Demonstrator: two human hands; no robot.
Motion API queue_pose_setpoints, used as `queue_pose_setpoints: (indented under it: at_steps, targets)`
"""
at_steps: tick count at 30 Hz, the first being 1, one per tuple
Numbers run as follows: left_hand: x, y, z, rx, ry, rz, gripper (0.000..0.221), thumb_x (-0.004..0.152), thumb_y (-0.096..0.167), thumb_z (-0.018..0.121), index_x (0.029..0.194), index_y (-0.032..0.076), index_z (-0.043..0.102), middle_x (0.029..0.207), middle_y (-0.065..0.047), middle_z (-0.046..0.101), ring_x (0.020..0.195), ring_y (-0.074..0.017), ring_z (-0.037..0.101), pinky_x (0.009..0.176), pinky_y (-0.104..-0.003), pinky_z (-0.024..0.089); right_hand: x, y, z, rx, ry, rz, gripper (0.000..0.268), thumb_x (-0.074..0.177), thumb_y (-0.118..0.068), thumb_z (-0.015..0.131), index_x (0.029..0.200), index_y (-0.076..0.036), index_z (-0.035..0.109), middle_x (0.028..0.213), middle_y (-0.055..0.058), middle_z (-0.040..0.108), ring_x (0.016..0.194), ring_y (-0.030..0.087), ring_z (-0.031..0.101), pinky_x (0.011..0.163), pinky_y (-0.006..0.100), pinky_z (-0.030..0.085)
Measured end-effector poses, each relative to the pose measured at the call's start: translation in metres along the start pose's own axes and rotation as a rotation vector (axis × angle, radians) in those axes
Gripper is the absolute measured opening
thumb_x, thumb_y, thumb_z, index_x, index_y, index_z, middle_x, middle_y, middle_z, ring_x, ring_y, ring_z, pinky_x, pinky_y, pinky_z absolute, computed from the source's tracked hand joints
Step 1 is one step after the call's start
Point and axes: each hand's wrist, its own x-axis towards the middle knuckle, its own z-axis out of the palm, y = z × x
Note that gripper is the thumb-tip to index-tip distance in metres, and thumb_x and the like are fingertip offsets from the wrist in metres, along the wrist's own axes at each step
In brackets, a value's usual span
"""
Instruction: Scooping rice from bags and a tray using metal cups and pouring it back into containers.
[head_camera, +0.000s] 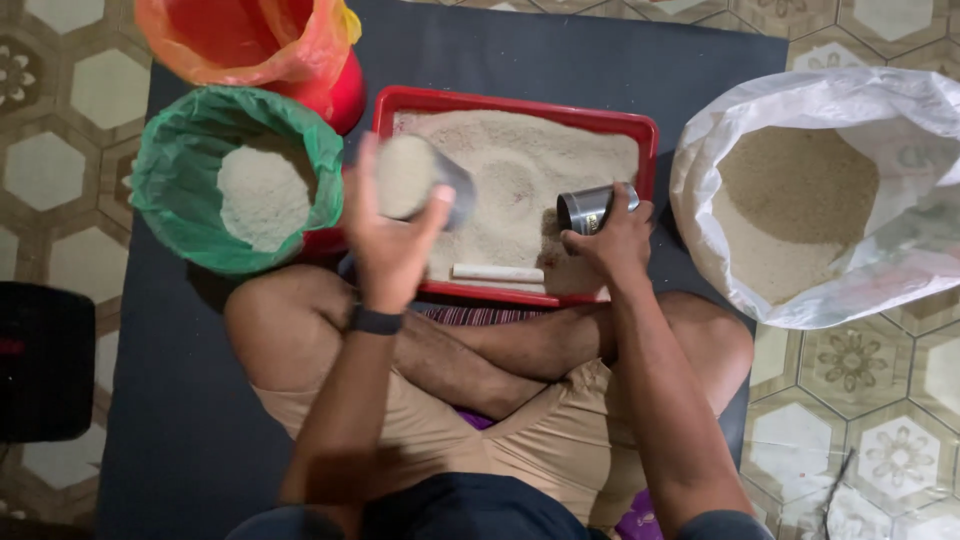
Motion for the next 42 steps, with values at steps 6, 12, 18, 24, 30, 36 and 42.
queue_pose_setpoints:
  at_steps: [6,12,18,24,30,36,42]
  targets:
    - [0.031,-0.021,-0.064,-0.021,0.096,-0.074,0.068,0.099,0.017,0.082,0.155,0.008,0.044,0.149,-0.031,0.046,0.142,-0.0422,0.047,0.121,-0.051,0.035,0.005,0.006,0.006,0.004,-0.005,0.006,0.113,0.056,-0.052,0.094,0.151,-0.022,0.041,0.131,0.023,0.040,0.121,0.056,0.052,0.093,0.066,0.053]
    - [0.054,-0.055,-0.105,-0.003,0.192,-0.122,0.061,0.107,0.020,0.082,0.154,0.004,0.046,0.152,-0.031,0.043,0.145,-0.0433,0.043,0.122,-0.052,0.030,0.010,0.014,0.010,0.004,-0.017,-0.025,0.112,0.059,-0.054,0.093,0.152,-0.020,0.040,0.127,0.023,0.040,0.121,0.053,0.051,0.090,0.064,0.055]
    - [0.061,-0.076,-0.130,-0.127,0.175,-0.285,0.065,0.117,0.037,0.075,0.162,0.012,0.036,0.162,-0.029,0.019,0.153,-0.0515,0.019,0.127,-0.066,0.023,0.004,0.005,0.005,0.027,-0.011,-0.005,0.112,0.058,-0.050,0.093,0.152,-0.019,0.040,0.129,0.024,0.040,0.123,0.054,0.050,0.092,0.066,0.053]
    - [0.070,-0.066,-0.133,-0.510,0.153,-0.315,0.069,0.103,0.026,0.065,0.151,-0.007,0.029,0.151,-0.028,0.045,0.132,-0.0290,0.057,0.111,-0.035,0.052,0.001,-0.007,-0.008,-0.017,-0.075,0.008,0.107,0.068,-0.035,0.093,0.155,-0.022,0.031,0.131,0.023,0.036,0.115,0.043,0.051,0.086,0.055,0.055]
    - [0.073,-0.052,-0.131,-0.634,0.177,-0.394,0.073,0.097,0.027,0.070,0.151,-0.006,0.033,0.147,-0.022,0.051,0.128,-0.0234,0.060,0.109,-0.032,0.055,0.001,-0.006,-0.007,-0.013,-0.063,0.004,0.108,0.066,-0.037,0.093,0.154,-0.023,0.031,0.132,0.022,0.036,0.113,0.044,0.052,0.083,0.057,0.056]
    - [0.079,-0.017,-0.128,-0.621,0.037,-0.342,0.031,0.102,0.028,0.057,0.125,0.006,0.054,0.119,-0.006,0.059,0.107,-0.0128,0.058,0.096,-0.027,0.051,-0.001,-0.011,-0.012,-0.017,-0.071,0.014,0.108,0.067,-0.038,0.093,0.154,-0.023,0.032,0.130,0.021,0.038,0.113,0.042,0.053,0.082,0.054,0.057]
    - [0.081,-0.012,-0.131,-0.681,0.088,-0.403,0.026,0.100,0.027,0.060,0.117,0.008,0.059,0.111,-0.003,0.062,0.098,-0.0110,0.059,0.088,-0.025,0.053,0.001,-0.003,-0.005,-0.022,-0.050,-0.018,0.108,0.067,-0.040,0.092,0.155,-0.022,0.031,0.133,0.023,0.036,0.114,0.043,0.051,0.085,0.055,0.054]
